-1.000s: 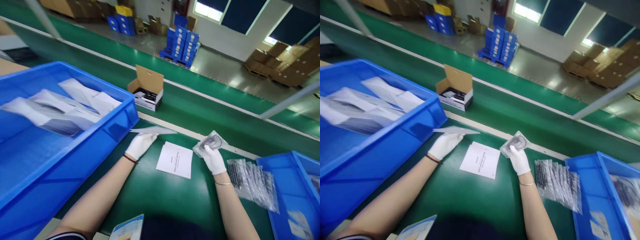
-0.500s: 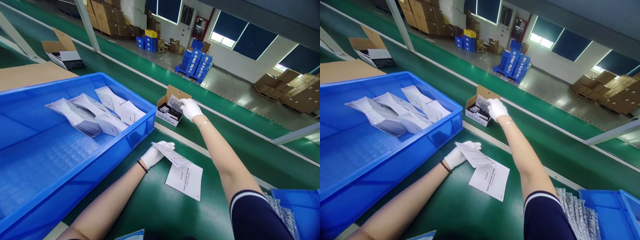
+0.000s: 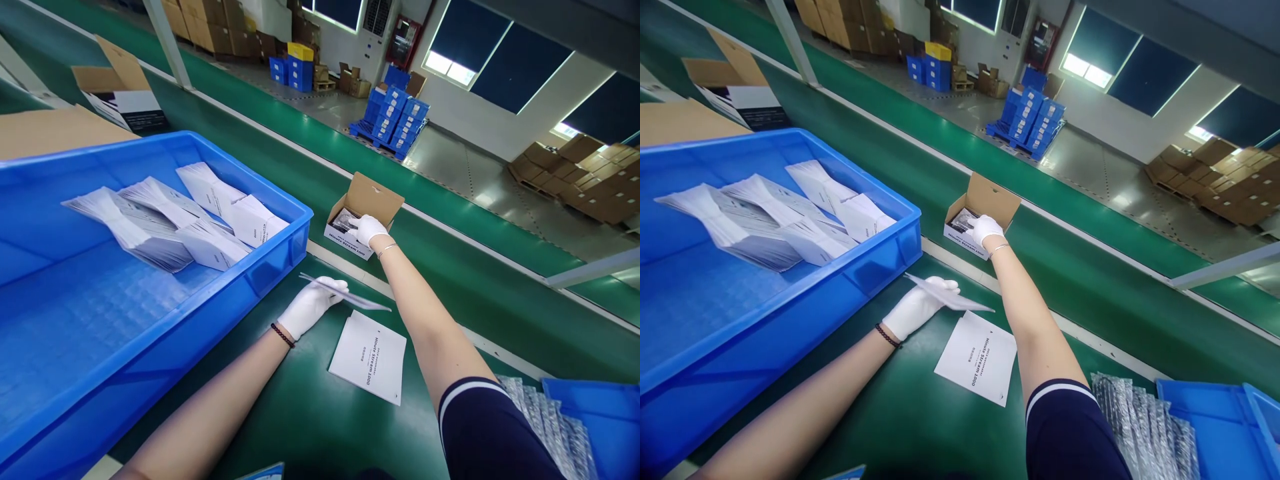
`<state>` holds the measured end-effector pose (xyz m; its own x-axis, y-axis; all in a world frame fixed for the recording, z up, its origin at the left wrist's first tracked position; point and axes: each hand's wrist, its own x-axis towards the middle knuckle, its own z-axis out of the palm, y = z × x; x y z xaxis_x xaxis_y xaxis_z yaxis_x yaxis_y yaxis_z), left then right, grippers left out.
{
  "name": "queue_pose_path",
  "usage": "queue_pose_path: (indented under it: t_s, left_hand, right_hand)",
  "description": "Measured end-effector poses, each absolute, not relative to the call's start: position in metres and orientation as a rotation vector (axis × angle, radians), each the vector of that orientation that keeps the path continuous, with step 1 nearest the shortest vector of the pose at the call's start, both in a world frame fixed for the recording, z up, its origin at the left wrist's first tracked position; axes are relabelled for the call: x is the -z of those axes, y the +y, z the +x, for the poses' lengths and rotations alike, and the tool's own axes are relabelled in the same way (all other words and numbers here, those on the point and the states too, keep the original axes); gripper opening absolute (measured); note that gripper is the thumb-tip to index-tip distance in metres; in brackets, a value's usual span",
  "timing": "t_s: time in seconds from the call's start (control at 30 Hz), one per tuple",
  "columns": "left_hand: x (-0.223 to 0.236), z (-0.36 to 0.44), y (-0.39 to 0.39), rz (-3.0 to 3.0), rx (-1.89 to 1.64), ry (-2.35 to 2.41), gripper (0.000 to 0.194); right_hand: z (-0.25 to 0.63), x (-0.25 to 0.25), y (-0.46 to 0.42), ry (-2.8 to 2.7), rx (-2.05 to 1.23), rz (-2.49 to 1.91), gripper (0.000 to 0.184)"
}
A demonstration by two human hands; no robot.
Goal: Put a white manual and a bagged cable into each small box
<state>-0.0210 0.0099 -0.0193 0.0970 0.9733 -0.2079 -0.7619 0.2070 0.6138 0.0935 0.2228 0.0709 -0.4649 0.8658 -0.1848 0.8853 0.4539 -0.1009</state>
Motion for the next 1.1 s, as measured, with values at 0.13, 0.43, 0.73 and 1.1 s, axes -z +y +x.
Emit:
queue_pose_path:
  t_s: [0.13,0.43,0.73,1.1]
  left_hand:
    - [0.020,-0.022,0.014,0.393,-1.457,0.784,0.039]
    - [0.021,-0.020,0.012,0.596,-1.449,0.828,0.044]
    - [0.020,-0.022,0.006,0.529,-1.317,0.791,0.057]
    - [0.027,-0.015,0.002,0.870,-1.305,0.899,0.056]
  right_hand:
    - [0.117,-0.090,0.211,2.636,0.373,1.562,0.040]
    - [0.148,-0.087,0.062,3.112,-0.313,0.705,0.036]
    - [0.175,-0.070,0.142,2.760,-0.268,1.664,0.052]
    - [0.200,-0.056,-0.004,2.778,0.209,1.411,0.059]
